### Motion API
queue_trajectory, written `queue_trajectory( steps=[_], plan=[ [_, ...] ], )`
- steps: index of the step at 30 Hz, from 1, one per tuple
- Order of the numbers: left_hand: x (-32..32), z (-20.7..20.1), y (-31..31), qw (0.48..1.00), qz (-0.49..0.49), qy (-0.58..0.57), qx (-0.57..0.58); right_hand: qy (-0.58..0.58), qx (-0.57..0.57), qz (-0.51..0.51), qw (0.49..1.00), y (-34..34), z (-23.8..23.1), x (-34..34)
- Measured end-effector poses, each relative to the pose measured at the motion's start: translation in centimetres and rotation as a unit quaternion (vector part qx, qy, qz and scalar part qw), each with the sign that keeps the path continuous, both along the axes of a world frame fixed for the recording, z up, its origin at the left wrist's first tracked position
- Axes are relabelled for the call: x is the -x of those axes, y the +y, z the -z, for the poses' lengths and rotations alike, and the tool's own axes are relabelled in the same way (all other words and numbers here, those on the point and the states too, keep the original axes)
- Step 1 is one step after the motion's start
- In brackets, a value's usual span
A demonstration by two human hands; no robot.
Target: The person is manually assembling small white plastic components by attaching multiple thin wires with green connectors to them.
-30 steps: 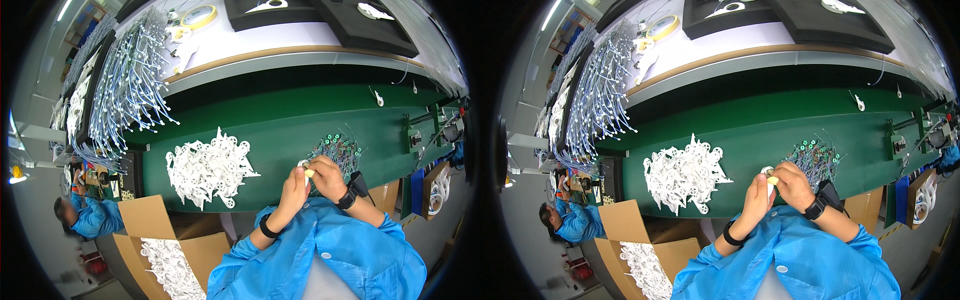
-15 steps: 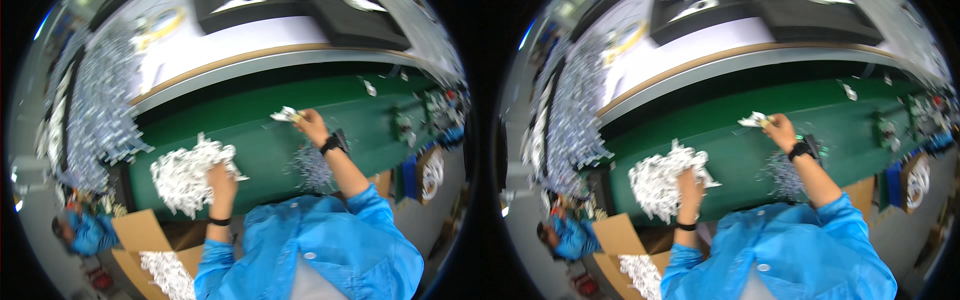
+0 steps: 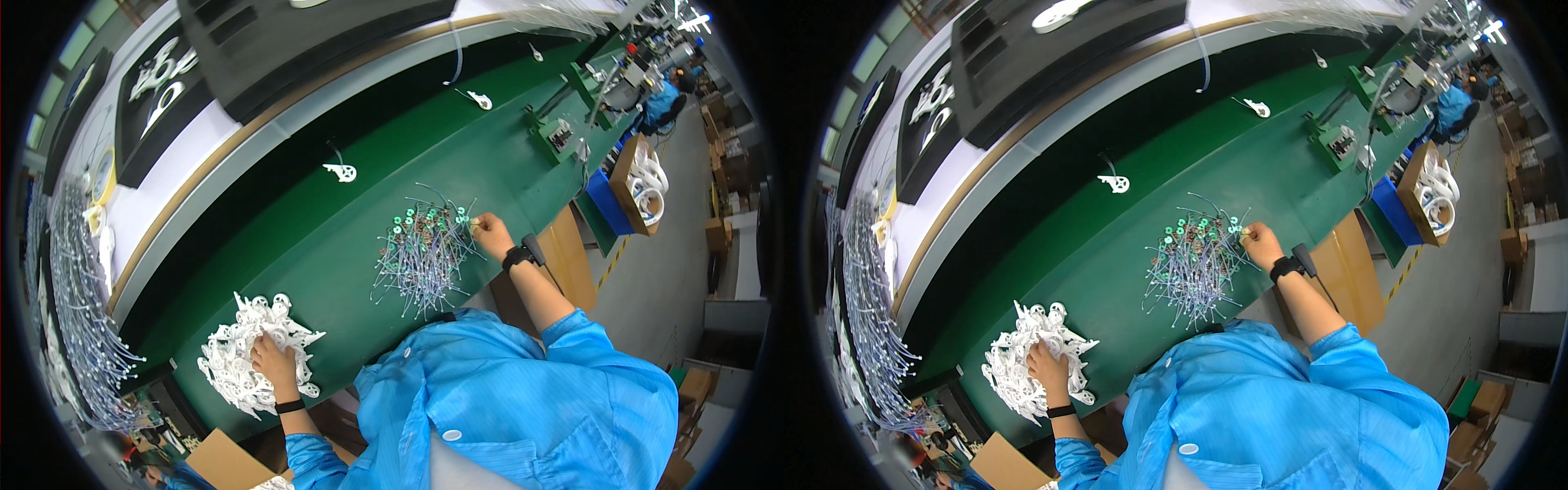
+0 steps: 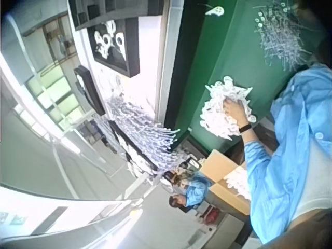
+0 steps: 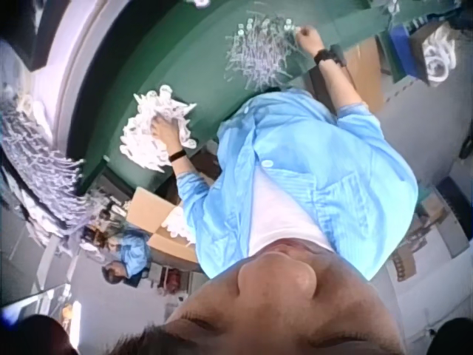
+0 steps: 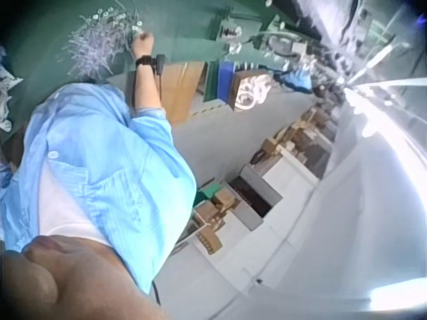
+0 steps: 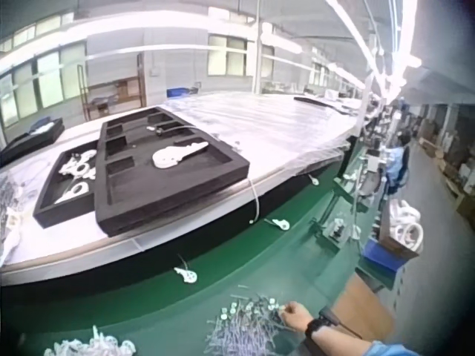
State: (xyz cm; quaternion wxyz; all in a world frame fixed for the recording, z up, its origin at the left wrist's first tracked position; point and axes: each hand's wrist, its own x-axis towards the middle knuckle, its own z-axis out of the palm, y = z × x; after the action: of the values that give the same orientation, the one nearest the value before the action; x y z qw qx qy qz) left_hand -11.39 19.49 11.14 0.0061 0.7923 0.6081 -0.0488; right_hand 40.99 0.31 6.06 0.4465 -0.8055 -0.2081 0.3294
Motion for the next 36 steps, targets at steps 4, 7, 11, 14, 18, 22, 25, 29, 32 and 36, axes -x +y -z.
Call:
queue_trajectory(
  steps=[4,7,11,14,18,22,25,29,32,36],
  plan=[
    [0.2,1.2,0.4,0.998,-0.045,0.046,0.01,-0.154,0.112,0.019,0.981,-0.1,1.3,1.1],
    [-0.8,1.5,0.0,0.998,-0.051,0.035,-0.021,-0.147,0.052,-0.081,0.985,1.5,0.8,1.9],
    [-2.1,-0.2,-1.3,0.996,-0.048,-0.04,-0.067,-0.198,0.063,-0.13,0.97,5.3,0.9,4.5],
    [-2.7,-1.6,-1.8,0.988,-0.035,-0.107,-0.105,-0.245,0.107,-0.141,0.953,6.0,2.5,4.7],
    [-5.4,-4.4,-3.8,0.915,-0.126,-0.371,-0.098,-0.091,0.073,-0.099,0.988,5.2,1.2,4.2],
    [-9.3,-7.7,-5.7,0.571,-0.199,-0.769,0.206,0.245,-0.095,0.02,0.965,4.7,-2.1,4.3],
    [-13.7,-9.2,-7.1,0.316,-0.245,-0.816,0.417,0.384,-0.191,-0.031,0.903,4.3,-9.0,5.9],
    [-18.5,-13.2,-8.3,0.225,-0.217,-0.802,0.509,0.317,-0.249,-0.174,0.898,4.5,-18.3,9.5],
    [-19.4,-14.8,-8.8,0.2,-0.195,-0.812,0.512,0.284,-0.309,-0.191,0.887,4.5,-21.6,12.4],
    [-19.9,-16.3,-9.4,0.205,-0.21,-0.811,0.506,0.123,-0.407,-0.121,0.897,5.1,-22.2,15.0]
  ],
)
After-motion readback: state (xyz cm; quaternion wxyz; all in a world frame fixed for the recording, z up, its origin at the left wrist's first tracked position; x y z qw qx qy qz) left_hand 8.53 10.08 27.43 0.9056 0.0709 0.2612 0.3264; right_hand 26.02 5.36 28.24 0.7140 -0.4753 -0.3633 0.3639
